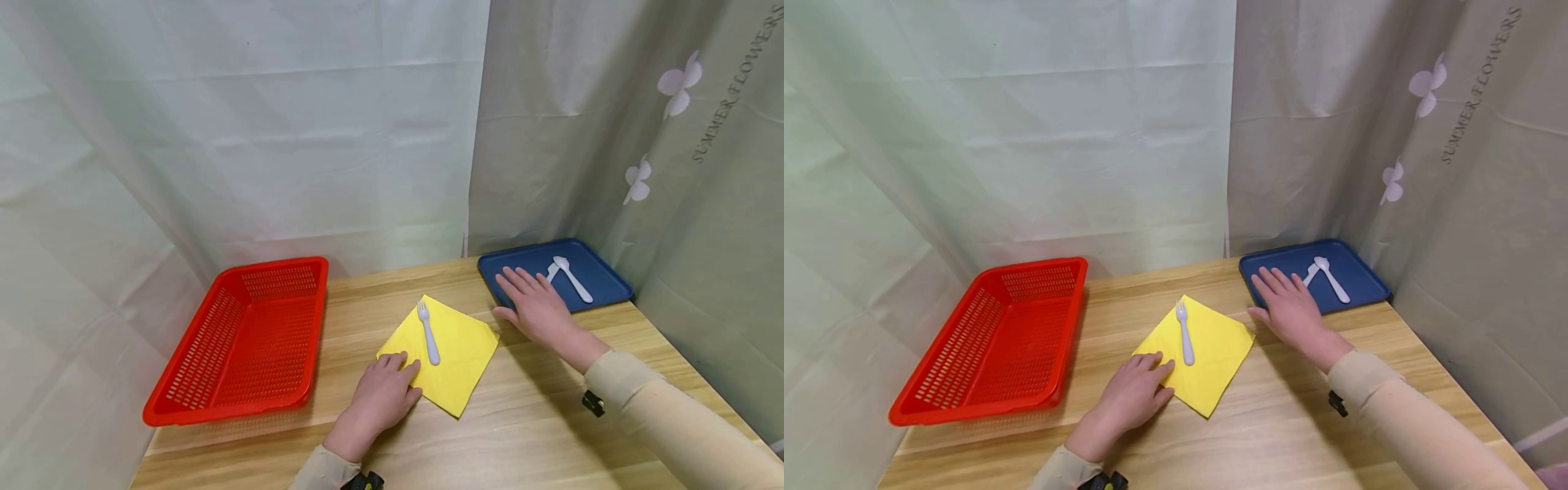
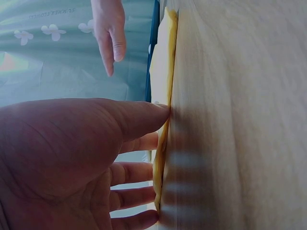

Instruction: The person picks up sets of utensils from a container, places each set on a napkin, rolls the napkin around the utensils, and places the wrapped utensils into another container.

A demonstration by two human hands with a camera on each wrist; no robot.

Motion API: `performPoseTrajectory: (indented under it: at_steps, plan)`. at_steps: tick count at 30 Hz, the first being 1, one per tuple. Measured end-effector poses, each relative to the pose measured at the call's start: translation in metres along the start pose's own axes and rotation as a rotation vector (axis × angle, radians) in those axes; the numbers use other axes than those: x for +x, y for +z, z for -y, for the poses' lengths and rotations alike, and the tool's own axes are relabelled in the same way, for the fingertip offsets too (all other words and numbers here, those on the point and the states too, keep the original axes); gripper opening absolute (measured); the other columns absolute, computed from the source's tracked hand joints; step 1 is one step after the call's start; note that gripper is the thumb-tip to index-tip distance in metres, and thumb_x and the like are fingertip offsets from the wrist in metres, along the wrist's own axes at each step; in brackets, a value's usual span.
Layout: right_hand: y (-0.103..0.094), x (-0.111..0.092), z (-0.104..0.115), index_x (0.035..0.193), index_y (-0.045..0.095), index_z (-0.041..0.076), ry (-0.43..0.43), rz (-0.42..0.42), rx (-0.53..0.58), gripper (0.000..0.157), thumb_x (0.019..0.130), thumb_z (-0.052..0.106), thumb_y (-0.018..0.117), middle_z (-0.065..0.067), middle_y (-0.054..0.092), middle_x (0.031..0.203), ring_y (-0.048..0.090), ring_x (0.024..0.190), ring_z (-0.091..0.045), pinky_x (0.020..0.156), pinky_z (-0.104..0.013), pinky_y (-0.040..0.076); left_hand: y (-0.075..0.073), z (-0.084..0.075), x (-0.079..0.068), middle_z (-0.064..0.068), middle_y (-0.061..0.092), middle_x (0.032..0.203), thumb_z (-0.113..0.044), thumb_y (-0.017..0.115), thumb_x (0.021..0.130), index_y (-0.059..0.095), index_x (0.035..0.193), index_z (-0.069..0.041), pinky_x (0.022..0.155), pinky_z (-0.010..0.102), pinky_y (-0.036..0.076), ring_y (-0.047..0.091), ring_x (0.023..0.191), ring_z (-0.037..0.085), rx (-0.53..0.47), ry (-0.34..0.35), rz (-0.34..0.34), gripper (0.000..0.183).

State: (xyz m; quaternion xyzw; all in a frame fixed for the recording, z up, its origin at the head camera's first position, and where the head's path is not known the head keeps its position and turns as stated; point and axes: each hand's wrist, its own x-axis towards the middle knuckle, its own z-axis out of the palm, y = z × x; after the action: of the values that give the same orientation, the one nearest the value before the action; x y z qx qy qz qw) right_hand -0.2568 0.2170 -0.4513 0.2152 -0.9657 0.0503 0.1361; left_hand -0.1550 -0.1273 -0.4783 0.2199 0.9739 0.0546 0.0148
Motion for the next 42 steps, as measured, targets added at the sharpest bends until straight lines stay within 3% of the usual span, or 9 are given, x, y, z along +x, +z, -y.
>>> performPoseTrajectory:
  at_steps: [13, 31, 42]
  plan:
    - [-0.004, -0.002, -0.009, 0.166, 0.048, 0.001, 0.019, -0.001, -0.027, 0.071, 0.110, 0.040, 0.069, -0.024, 0.041, 0.172, 0.036, 0.159, -0.047, 0.127, -0.069, 0.026, 0.001, 0.001, 0.000, 0.015, 0.061, 0.155, -0.038, 0.074, 0.107, 0.070, 0.150, -0.015, 0.113, 0.056, 0.050, 0.056, 0.139, 0.037, -0.008, 0.004, 0.008, 0.050]
    - [0.001, -0.003, -0.022, 0.165, 0.049, 0.001, 0.038, -0.016, -0.027, 0.073, 0.109, 0.042, 0.070, -0.025, 0.042, 0.171, 0.036, 0.158, -0.048, 0.128, -0.069, 0.024, 0.002, 0.001, -0.002, 0.015, 0.063, 0.152, -0.036, 0.074, 0.107, 0.072, 0.148, -0.014, 0.109, 0.056, 0.052, 0.058, 0.136, 0.037, 0.007, 0.028, -0.033, 0.047]
    - [-0.005, -0.005, -0.026, 0.167, 0.045, 0.001, 0.072, 0.022, -0.032, 0.074, 0.110, 0.043, 0.067, -0.026, 0.038, 0.172, 0.032, 0.160, -0.048, 0.128, -0.070, 0.023, 0.002, 0.001, -0.001, 0.015, 0.063, 0.153, -0.036, 0.074, 0.106, 0.071, 0.149, -0.015, 0.109, 0.056, 0.052, 0.058, 0.137, 0.037, 0.003, 0.017, -0.021, 0.048]
